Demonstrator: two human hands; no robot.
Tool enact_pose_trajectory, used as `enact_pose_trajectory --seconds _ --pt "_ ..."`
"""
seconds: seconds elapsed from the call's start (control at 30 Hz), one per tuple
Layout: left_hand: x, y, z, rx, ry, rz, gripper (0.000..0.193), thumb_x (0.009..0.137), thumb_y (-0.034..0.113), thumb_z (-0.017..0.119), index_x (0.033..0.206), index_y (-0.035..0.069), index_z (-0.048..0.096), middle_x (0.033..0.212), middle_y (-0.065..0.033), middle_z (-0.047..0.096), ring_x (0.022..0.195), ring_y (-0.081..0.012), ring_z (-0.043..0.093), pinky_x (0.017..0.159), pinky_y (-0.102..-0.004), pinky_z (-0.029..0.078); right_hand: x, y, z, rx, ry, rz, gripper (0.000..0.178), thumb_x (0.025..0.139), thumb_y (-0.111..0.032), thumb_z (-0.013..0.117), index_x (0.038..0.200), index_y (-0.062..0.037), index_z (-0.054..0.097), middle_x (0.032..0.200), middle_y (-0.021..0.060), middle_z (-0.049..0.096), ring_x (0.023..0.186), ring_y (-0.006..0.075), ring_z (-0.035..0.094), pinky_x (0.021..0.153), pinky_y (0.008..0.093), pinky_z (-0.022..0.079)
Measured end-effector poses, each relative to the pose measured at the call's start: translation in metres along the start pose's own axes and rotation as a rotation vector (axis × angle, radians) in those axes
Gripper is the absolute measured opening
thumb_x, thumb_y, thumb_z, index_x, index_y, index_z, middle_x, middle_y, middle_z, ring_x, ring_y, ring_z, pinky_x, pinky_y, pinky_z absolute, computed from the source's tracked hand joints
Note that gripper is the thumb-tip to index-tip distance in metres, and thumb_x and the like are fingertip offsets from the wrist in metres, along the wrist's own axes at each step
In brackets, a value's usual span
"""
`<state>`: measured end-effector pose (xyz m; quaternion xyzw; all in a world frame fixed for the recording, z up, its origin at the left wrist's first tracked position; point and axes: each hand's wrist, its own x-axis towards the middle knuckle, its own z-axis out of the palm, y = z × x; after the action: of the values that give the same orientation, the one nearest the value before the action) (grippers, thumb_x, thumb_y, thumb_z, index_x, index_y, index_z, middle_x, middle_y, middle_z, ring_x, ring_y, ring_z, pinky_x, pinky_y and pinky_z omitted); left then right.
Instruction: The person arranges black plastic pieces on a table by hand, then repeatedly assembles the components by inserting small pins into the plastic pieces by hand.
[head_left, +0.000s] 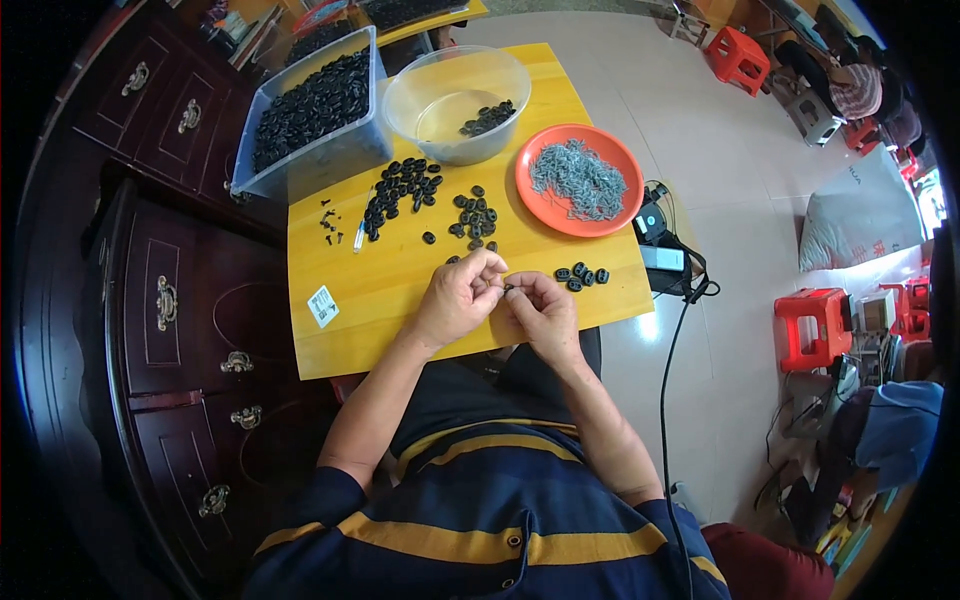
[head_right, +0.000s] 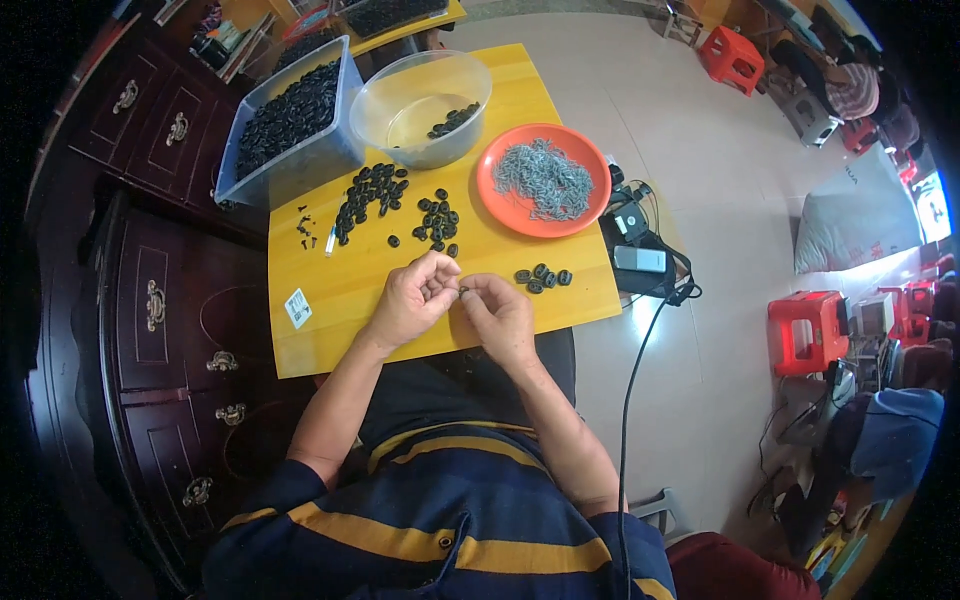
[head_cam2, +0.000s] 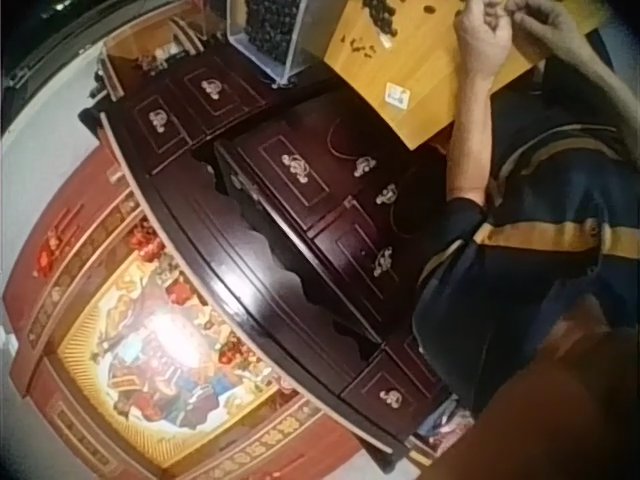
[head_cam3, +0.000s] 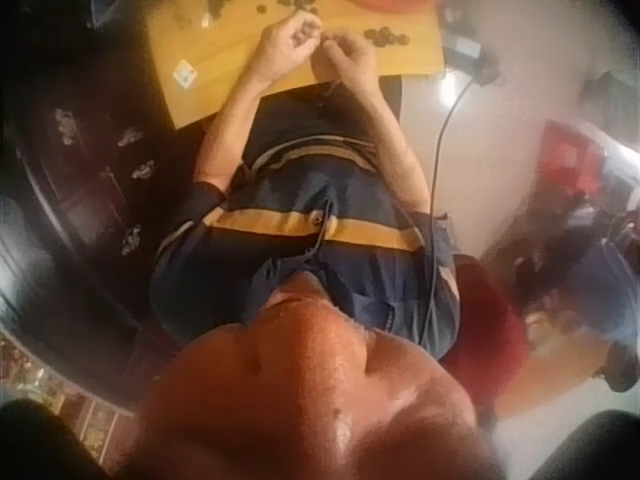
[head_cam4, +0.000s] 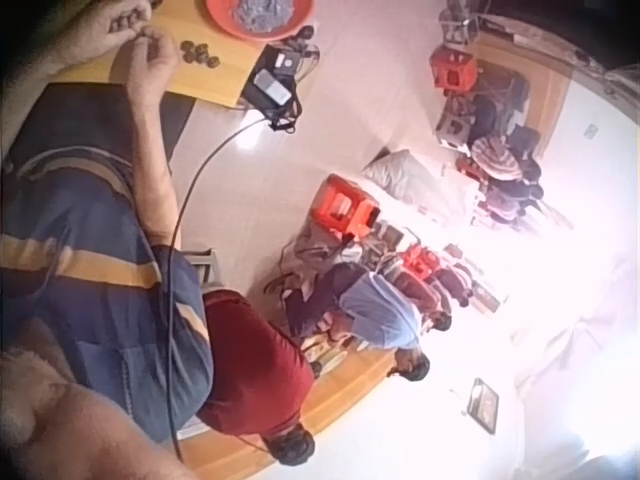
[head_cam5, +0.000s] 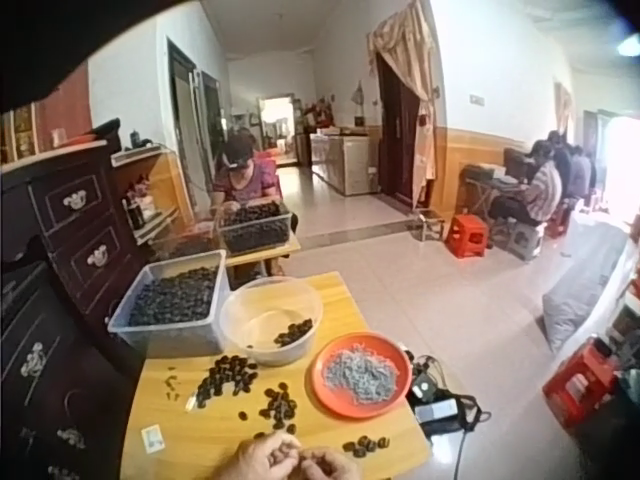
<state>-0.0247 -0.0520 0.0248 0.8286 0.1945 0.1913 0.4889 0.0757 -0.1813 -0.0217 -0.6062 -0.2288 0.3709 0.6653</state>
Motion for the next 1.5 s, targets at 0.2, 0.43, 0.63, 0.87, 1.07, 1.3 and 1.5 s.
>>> enact_pose_trajectory --seconds 0.2,0.43,0.63,0.87,1.07,1.3,1.5 --pt "-0.003 -0.006 0.0 0.004 0.023 0.012 0.02 0.083 -0.003 0.064 0.103 0.002 0.059 0.075 -0.0054 0.065 0.06 -0.0119 0.062 0.058 -0.0277 0.05 0.001 0.005 0.002 -0.06 -0.006 -0.011 0.012 0.095 -0.006 0.063 0.106 -0.0004 0.067 0.083 -0.0016 0.066 0.07 0.0036 0.059 0.063 0.0196 0.049" --pt "-0.009 -0.009 -0.02 -0.093 -0.016 -0.092 0.036 0.083 -0.006 0.067 0.117 0.004 0.063 0.085 0.0011 0.063 0.069 -0.0032 0.056 0.065 -0.0203 0.049 0.0 0.003 0.0 0.092 0.057 0.029 0.013 0.095 -0.007 0.065 0.106 -0.0019 0.067 0.084 -0.0016 0.067 0.072 0.0041 0.06 0.067 0.0215 0.05" --pt "-0.01 -0.039 -0.048 0.32 0.155 -0.126 0.032 0.08 0.0 0.071 0.112 0.004 0.066 0.091 -0.0084 0.068 0.068 -0.0175 0.065 0.066 -0.0305 0.054 0.0 0.001 0.0 0.145 0.046 0.029 0.014 0.096 -0.008 0.064 0.109 -0.0022 0.064 0.085 -0.0017 0.065 0.07 0.0053 0.059 0.064 0.0211 0.049" --pt "-0.004 -0.04 -0.037 0.446 0.165 -0.031 0.03 0.082 0.004 0.073 0.111 0.002 0.068 0.09 -0.0086 0.065 0.066 -0.0179 0.061 0.066 -0.0298 0.052 0.0 0.002 0.0 0.137 0.042 0.017 0.014 0.096 -0.008 0.064 0.108 -0.0013 0.064 0.085 -0.0015 0.064 0.069 0.0062 0.059 0.063 0.0214 0.049" --pt "-0.001 -0.042 -0.036 0.445 0.115 -0.055 0.024 0.083 0.004 0.069 0.106 0.001 0.068 0.09 -0.0125 0.066 0.076 -0.0272 0.067 0.07 -0.0364 0.054 0.001 0.002 0.001 0.098 0.053 0.024 0.014 0.096 -0.008 0.064 0.108 -0.0011 0.064 0.085 -0.001 0.065 0.07 0.0065 0.06 0.063 0.0219 0.049" --pt "-0.007 -0.049 -0.036 0.437 0.19 0.02 0.018 0.084 0.003 0.068 0.101 0.001 0.063 0.085 -0.0127 0.065 0.075 -0.0275 0.066 0.069 -0.0375 0.053 0.001 0.002 0.002 0.12 0.053 0.014 0.015 0.095 -0.007 0.064 0.108 -0.0004 0.064 0.085 -0.0006 0.065 0.07 0.0066 0.06 0.063 0.022 0.05" --pt "-0.019 -0.021 -0.019 -0.015 0.183 -0.132 0.019 0.089 0.001 0.065 0.108 0.002 0.062 0.078 -0.0054 0.062 0.066 -0.0135 0.059 0.063 -0.029 0.049 0.003 -0.003 0.002 0.252 0.077 0.062 0.015 0.096 -0.007 0.063 0.111 -0.0038 0.061 0.095 0.0019 0.068 0.074 0.0071 0.062 0.069 0.0214 0.051"
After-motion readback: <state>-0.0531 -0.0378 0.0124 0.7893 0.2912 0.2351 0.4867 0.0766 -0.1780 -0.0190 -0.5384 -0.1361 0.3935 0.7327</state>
